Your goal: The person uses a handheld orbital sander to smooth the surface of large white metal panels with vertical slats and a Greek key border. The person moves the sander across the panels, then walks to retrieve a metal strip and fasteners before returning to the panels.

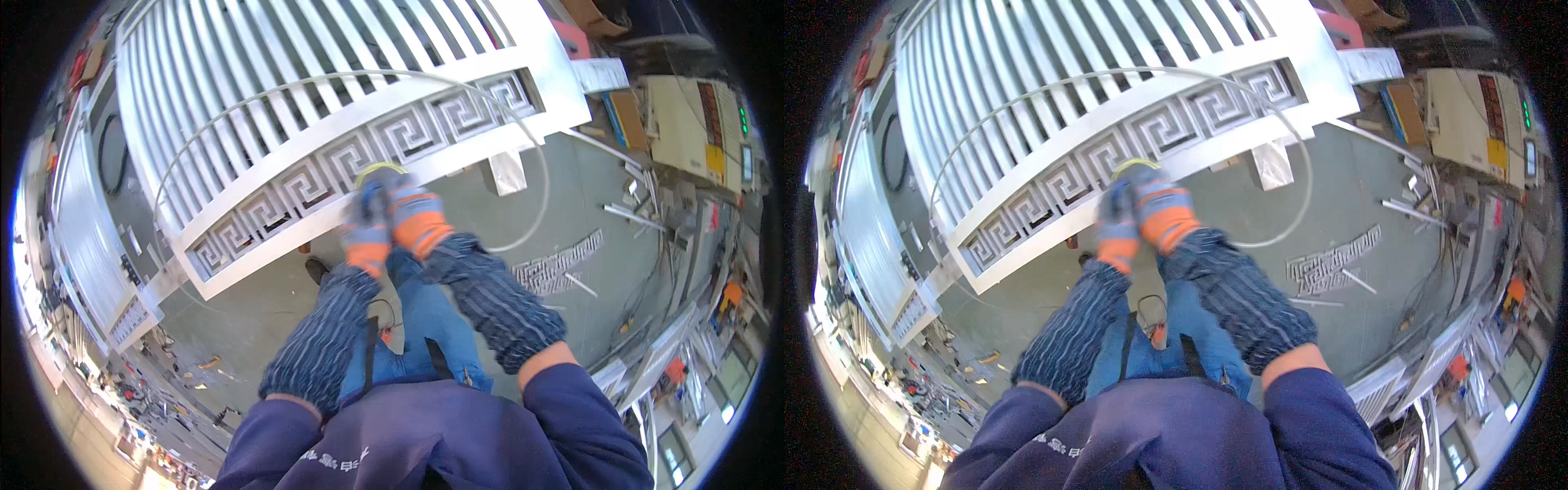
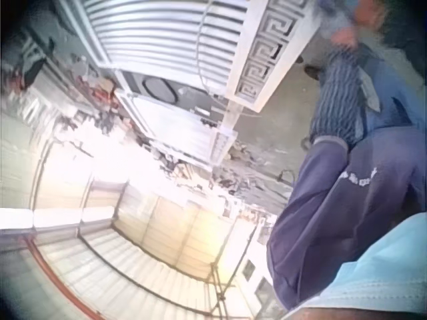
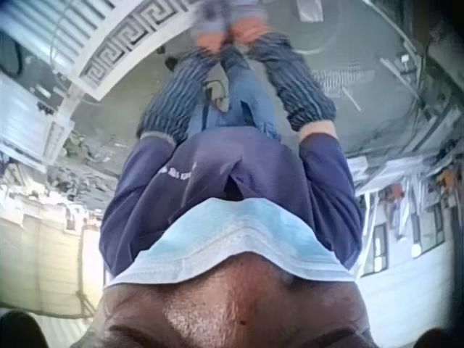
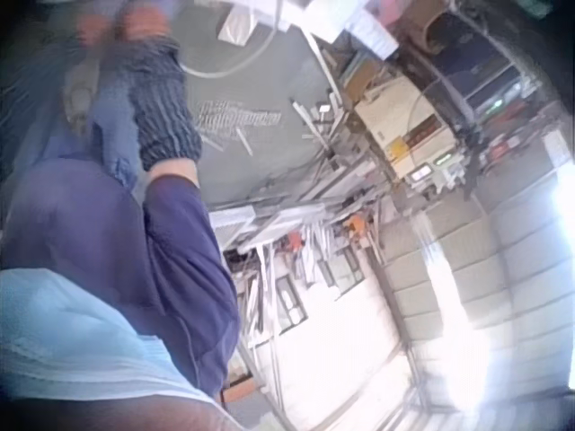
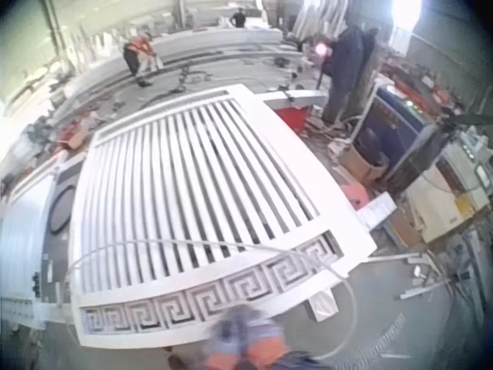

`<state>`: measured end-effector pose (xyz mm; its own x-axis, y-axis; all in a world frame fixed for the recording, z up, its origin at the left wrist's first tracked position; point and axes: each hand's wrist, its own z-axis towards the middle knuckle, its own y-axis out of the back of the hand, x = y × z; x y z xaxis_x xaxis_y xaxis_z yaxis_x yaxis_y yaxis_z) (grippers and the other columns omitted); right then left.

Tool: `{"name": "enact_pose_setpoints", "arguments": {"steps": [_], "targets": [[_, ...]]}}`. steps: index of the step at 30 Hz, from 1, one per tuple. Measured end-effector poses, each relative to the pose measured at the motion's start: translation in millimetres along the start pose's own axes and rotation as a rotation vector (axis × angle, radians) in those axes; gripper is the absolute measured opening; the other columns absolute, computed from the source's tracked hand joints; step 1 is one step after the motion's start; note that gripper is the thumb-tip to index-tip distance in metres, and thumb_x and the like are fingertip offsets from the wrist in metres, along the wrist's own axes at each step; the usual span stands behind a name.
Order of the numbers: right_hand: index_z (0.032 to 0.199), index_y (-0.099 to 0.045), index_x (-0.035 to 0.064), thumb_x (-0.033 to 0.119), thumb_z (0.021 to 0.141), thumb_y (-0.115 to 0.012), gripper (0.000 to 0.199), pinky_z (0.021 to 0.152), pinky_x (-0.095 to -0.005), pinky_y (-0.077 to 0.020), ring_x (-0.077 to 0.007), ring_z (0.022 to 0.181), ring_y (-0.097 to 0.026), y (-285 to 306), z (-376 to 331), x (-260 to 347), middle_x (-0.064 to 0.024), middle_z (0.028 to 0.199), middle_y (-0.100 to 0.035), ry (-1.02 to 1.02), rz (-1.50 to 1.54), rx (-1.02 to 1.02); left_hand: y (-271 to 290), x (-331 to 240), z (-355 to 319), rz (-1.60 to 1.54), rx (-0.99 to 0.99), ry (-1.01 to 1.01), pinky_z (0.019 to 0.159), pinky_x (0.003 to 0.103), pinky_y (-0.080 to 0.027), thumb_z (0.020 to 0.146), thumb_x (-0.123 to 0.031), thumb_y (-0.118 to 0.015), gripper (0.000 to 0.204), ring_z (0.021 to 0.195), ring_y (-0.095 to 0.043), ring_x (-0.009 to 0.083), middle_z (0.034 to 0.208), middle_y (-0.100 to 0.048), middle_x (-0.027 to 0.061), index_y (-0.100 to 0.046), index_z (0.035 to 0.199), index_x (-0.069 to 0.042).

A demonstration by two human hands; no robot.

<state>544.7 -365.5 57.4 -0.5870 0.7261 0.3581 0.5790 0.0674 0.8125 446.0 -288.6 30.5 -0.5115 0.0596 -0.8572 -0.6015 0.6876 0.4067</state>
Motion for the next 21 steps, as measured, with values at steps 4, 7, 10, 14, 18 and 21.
{"name": "enact_pose_setpoints", "arguments": {"steps": [4,7,10,14,18,21], "targets": [[0.108,-0.077,0.0078,0.034,0.09,-0.067,0.034,0.084,-0.0496,-0.0594,-0.0376,0.099,-0.073,13.0,2.0,-146.1,-0.0203,0.109,-0.075,-0.217,-0.152,-0.175,-138.3,-29.2,25.6,0.543,0.309,-0.164,0.105,0.049,-0.05,0.098,-0.054,-0.061,0.06,0.117,-0.067,0.0386,0.123,-0.072,0.0226,-0.069,0.129,-0.004],[0.125,-0.068,0.0023,0.036,0.085,-0.078,0.053,0.096,-0.0488,-0.0545,-0.0425,0.107,-0.069,33.2,9.5,-203.7,-0.025,0.113,-0.072,-0.277,-0.097,-0.039,-156.6,-95.8,45.8,0.575,0.511,-0.051,0.099,0.053,-0.053,0.098,-0.051,-0.057,0.058,0.108,-0.071,0.0411,0.116,-0.074,0.0254,-0.07,0.127,-0.002],[0.137,-0.053,0.0003,0.044,0.078,-0.086,0.08,0.086,-0.0489,-0.0564,-0.0428,0.103,-0.07,46.3,-1.3,-178.0,-0.0248,0.114,-0.071,-0.095,0.114,-0.453,-131.2,-127.2,50.5,0.381,0.618,0.034,0.103,0.052,-0.05,0.103,-0.052,-0.05,0.056,0.113,-0.07,0.0377,0.118,-0.074,0.0216,-0.066,0.134,-0.009],[0.148,-0.042,0.0019,0.041,0.085,-0.077,0.082,0.087,-0.0465,-0.0571,-0.0387,0.105,-0.071,1.3,16.9,-92.9,-0.0236,0.123,-0.068,-0.133,-0.192,-0.101,-38.6,-62.0,26.3,0.209,0.198,-0.028,0.099,0.051,-0.052,0.101,-0.05,-0.056,0.049,0.107,-0.07,0.0404,0.114,-0.075,0.0185,-0.062,0.136,-0.017],[0.154,-0.045,0.0038,0.042,0.092,-0.066,0.075,0.088,-0.0415,-0.0596,-0.0304,0.113,-0.07,-75.2,-7.3,65.0,-0.021,0.14,-0.063,-0.02,-0.398,0.119,95.6,26.4,-29.0,0.252,0.036,0.092,0.1,0.048,-0.053,0.1,-0.052,-0.06,0.053,0.112,-0.07,0.0383,0.122,-0.072,0.0197,-0.06,0.141,-0.018],[0.154,-0.044,0.012,0.031,0.093,-0.067,0.068,0.084,-0.0457,-0.0619,-0.0357,0.106,-0.073,-112.3,-24.1,161.1,-0.0232,0.139,-0.059,0.166,-0.259,0.181,170.0,85.8,-79.9,0.134,-0.175,0.236,0.09,0.047,-0.058,0.101,-0.049,-0.062,0.049,0.107,-0.072,0.0411,0.115,-0.075,0.021,-0.069,0.132,-0.012]]}}
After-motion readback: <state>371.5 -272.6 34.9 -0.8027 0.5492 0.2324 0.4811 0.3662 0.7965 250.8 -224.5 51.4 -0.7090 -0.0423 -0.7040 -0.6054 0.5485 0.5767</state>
